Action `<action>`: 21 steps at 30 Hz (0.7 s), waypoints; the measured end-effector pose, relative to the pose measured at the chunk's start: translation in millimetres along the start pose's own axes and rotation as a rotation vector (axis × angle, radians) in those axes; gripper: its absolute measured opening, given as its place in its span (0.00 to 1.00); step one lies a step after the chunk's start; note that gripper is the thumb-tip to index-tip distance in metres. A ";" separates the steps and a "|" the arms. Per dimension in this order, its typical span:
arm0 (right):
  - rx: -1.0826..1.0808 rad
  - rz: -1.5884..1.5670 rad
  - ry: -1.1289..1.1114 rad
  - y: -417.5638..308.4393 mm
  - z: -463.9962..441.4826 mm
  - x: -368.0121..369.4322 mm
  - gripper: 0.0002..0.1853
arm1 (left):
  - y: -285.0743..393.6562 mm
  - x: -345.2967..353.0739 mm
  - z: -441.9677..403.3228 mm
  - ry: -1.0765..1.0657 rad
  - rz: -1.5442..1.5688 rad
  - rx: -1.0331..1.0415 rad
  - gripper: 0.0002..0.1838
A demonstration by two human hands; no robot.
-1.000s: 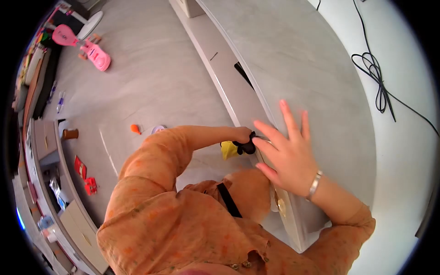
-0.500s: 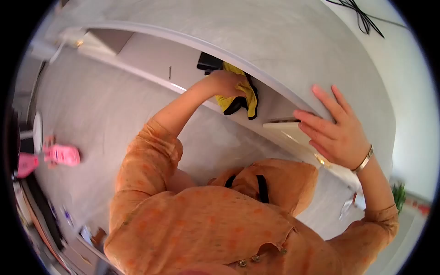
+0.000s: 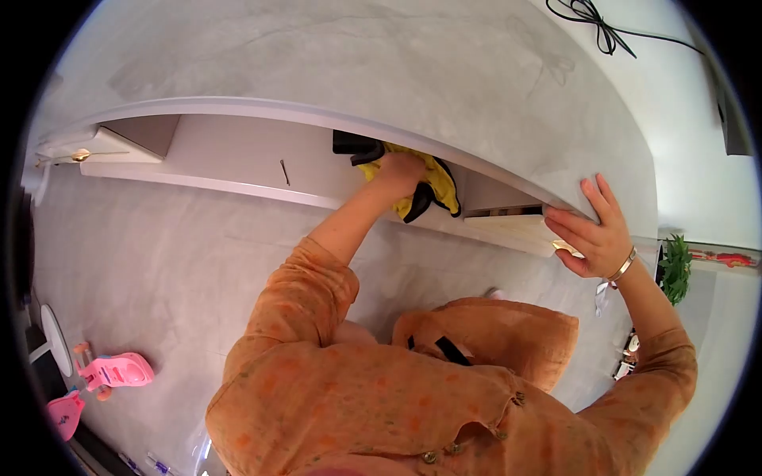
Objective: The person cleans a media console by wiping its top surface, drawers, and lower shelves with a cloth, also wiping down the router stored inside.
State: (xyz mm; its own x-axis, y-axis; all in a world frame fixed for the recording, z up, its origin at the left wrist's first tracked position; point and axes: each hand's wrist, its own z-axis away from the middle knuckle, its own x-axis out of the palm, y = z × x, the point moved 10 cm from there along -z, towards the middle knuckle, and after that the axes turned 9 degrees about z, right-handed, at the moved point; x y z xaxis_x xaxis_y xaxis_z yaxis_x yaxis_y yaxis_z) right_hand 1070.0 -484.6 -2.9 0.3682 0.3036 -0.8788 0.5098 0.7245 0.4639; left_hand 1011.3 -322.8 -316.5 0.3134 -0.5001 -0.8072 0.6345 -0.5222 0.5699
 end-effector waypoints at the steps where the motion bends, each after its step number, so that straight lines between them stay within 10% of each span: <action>1: 0.006 -0.002 0.006 0.5 1.3 0.6 0.26 | 0.0 2.3 -0.3 0.003 0.001 -0.004 0.11; 9: -0.013 -0.288 0.480 -101.5 -43.3 2.7 0.22 | -18.3 -25.8 33.8 0.121 0.136 0.007 0.19; 13: 0.466 -0.485 0.176 -90.3 -121.5 156.5 0.35 | -63.8 -65.5 54.5 0.345 0.231 -0.054 0.20; 15: 0.750 -0.619 0.214 -69.0 -120.2 238.1 0.43 | -90.0 -115.5 90.9 0.853 0.235 -0.171 0.23; 21: 0.982 -0.557 0.115 -69.8 -120.0 290.6 0.42 | -139.7 -91.4 82.6 0.838 0.278 -0.270 0.39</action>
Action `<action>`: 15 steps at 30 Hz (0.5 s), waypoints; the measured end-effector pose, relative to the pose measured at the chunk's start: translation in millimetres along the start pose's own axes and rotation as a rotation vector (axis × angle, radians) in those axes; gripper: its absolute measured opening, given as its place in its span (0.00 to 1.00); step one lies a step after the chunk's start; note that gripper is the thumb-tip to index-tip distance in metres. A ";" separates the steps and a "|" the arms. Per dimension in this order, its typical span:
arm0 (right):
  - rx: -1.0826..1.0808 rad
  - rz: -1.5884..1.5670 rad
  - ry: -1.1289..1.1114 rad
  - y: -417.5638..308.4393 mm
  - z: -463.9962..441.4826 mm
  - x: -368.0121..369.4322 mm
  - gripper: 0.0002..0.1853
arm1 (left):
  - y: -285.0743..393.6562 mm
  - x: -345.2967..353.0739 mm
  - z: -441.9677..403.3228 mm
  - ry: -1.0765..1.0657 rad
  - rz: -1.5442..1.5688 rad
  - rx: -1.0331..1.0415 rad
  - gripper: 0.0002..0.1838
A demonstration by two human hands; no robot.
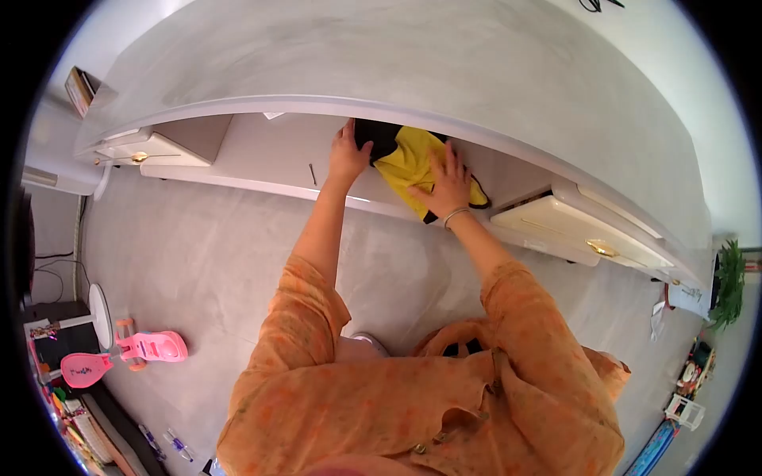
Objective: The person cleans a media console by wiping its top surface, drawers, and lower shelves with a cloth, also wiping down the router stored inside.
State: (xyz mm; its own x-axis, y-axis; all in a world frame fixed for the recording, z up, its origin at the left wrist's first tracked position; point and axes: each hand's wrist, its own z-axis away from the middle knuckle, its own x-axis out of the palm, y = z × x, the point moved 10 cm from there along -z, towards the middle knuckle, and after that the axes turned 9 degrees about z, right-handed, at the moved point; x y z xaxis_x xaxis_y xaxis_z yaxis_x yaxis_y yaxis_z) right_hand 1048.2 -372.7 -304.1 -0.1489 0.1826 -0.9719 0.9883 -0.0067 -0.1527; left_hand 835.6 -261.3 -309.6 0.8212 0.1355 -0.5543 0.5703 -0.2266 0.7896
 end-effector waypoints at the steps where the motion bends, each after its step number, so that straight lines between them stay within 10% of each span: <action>1: 0.010 0.003 0.000 1.1 4.7 4.4 0.42 | -5.9 9.2 1.0 -0.037 -0.012 -0.028 0.41; 11: -0.510 -0.203 -0.111 -48.9 60.5 9.8 0.14 | 10.5 16.9 24.0 0.012 -0.184 0.095 0.35; 15: -0.092 -0.554 0.248 10.4 25.4 -40.9 0.16 | 5.4 12.7 24.4 -0.034 -0.171 0.024 0.34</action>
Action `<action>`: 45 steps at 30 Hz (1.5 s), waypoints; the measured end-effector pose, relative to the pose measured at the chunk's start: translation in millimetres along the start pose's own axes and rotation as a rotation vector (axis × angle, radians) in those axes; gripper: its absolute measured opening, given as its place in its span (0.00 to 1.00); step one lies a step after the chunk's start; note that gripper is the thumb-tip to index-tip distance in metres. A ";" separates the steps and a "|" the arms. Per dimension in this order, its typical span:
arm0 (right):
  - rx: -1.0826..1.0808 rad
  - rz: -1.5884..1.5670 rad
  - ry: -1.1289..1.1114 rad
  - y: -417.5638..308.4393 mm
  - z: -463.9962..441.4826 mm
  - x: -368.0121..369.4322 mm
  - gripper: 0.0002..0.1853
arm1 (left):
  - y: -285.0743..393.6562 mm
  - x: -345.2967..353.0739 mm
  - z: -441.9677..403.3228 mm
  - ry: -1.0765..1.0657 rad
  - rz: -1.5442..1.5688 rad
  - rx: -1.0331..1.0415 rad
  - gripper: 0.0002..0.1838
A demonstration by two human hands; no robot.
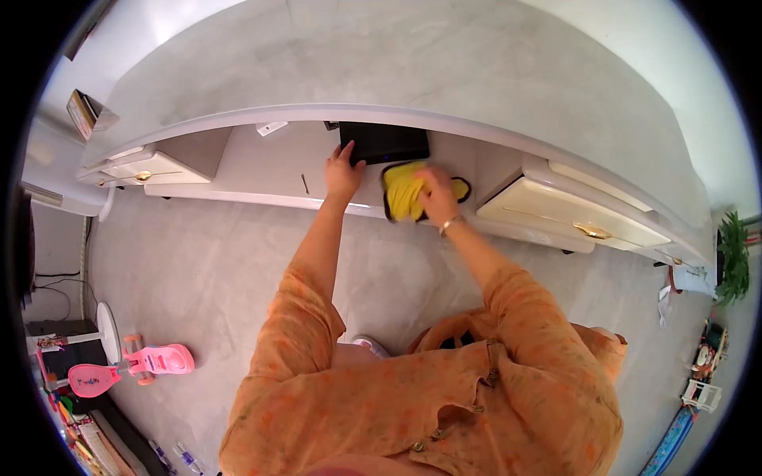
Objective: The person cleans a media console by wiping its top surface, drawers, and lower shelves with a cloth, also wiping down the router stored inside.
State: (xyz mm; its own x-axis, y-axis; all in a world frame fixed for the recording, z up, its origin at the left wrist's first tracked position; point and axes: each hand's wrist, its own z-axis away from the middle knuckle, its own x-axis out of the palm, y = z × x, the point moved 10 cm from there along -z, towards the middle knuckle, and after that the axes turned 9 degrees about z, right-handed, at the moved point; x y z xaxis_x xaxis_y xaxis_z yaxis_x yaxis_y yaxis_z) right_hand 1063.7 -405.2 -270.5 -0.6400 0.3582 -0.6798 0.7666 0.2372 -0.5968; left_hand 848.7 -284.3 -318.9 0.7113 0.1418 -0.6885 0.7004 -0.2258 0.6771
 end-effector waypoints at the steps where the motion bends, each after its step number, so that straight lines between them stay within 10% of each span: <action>1: 0.073 -0.023 0.120 44.7 -7.5 10.5 0.17 | -11.7 4.7 -4.8 -0.010 0.165 -0.056 0.35; 7: 0.559 0.033 -0.123 97.0 -53.4 51.9 0.26 | -57.5 21.5 -10.2 0.050 0.819 -0.498 0.38; 14: 0.459 -0.153 -0.106 77.4 -5.6 49.3 0.24 | -98.1 33.9 14.5 -0.062 0.999 -0.838 0.42; 23: 0.028 -0.094 0.207 -11.5 -9.9 -0.8 0.19 | -54.8 4.0 70.7 -0.071 1.318 -0.799 0.37; 28: 0.033 0.396 -0.088 -51.8 -23.4 100.3 0.28 | -58.4 10.8 90.9 -0.091 1.370 -0.862 0.37; 34: -0.276 0.264 -0.126 -141.0 -13.9 116.8 0.26 | -67.0 21.4 79.3 -0.079 1.692 -0.762 0.46; 40: -0.270 0.307 -0.181 -109.5 14.7 76.3 0.15 | -61.8 26.9 85.2 -0.161 1.498 -0.855 0.56; 45: 0.086 0.466 0.019 -13.6 1.3 23.0 0.15 | -74.5 26.1 87.9 -0.030 1.288 -0.877 0.36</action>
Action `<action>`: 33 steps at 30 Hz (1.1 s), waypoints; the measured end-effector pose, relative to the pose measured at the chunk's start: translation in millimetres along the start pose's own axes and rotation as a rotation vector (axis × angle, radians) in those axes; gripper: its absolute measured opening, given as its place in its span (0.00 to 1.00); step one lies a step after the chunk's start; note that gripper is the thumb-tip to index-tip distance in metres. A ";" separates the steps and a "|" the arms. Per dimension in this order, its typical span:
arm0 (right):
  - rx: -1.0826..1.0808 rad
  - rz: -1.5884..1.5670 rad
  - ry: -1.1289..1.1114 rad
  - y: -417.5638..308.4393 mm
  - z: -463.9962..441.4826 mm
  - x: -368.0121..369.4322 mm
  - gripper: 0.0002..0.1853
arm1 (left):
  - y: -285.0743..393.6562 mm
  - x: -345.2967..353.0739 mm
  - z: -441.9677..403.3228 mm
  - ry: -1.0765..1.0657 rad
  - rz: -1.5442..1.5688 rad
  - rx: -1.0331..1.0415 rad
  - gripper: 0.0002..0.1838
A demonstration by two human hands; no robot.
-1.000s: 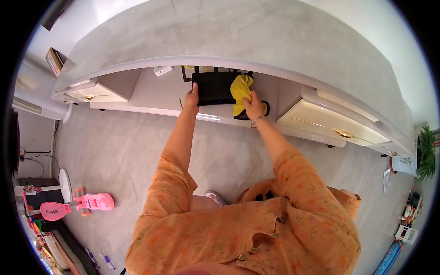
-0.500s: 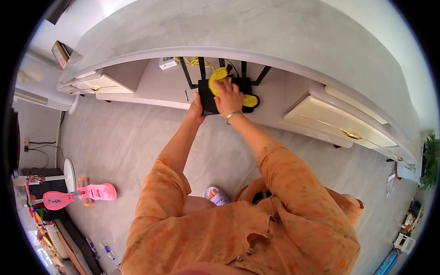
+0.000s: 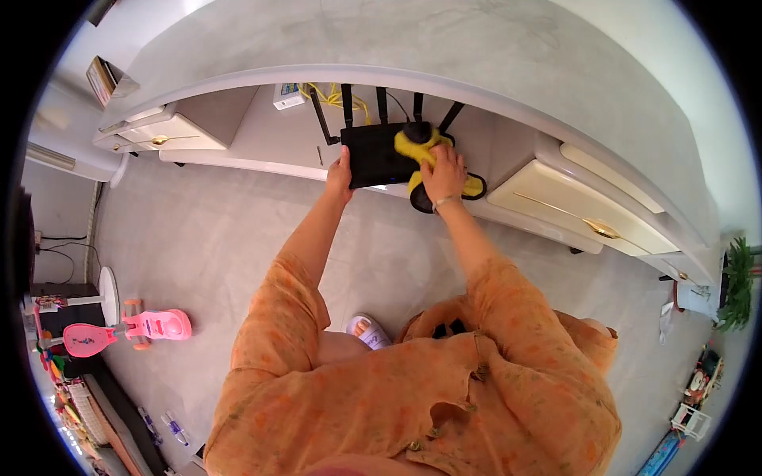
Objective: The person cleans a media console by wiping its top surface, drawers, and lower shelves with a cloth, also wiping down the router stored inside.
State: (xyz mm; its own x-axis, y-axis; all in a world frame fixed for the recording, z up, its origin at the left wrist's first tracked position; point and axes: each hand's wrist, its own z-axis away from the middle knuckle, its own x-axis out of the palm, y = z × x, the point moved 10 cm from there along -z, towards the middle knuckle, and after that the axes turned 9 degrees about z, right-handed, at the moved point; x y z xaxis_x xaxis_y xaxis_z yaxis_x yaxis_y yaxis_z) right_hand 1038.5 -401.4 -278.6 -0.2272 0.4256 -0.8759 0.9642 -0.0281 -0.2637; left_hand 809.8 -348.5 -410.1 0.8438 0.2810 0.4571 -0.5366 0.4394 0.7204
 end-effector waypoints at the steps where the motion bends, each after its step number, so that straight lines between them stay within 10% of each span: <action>1: 0.131 0.053 -0.029 31.8 -10.5 37.7 0.16 | 3.5 1.6 3.1 0.029 -0.026 0.016 0.37; 11: -0.423 -0.185 -0.098 -149.8 -21.0 11.3 0.23 | 17.4 -3.6 2.8 0.017 -0.084 0.087 0.42; 25: 0.124 0.186 -0.114 4.1 -52.8 30.3 0.20 | 8.3 -1.9 -2.9 0.036 -0.070 0.112 0.37; 33: -0.394 -0.021 -0.164 -126.5 26.0 24.4 0.24 | 1.3 -12.7 -17.1 0.055 -0.008 0.102 0.39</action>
State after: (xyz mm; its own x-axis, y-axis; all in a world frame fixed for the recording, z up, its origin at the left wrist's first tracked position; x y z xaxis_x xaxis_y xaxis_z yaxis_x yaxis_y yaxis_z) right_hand 907.4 -411.0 -277.1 -0.2356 0.2715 -0.9331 0.9305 0.3402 -0.1360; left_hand 798.3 -336.9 -423.9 0.8451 0.3258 0.4238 -0.5247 0.3538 0.7743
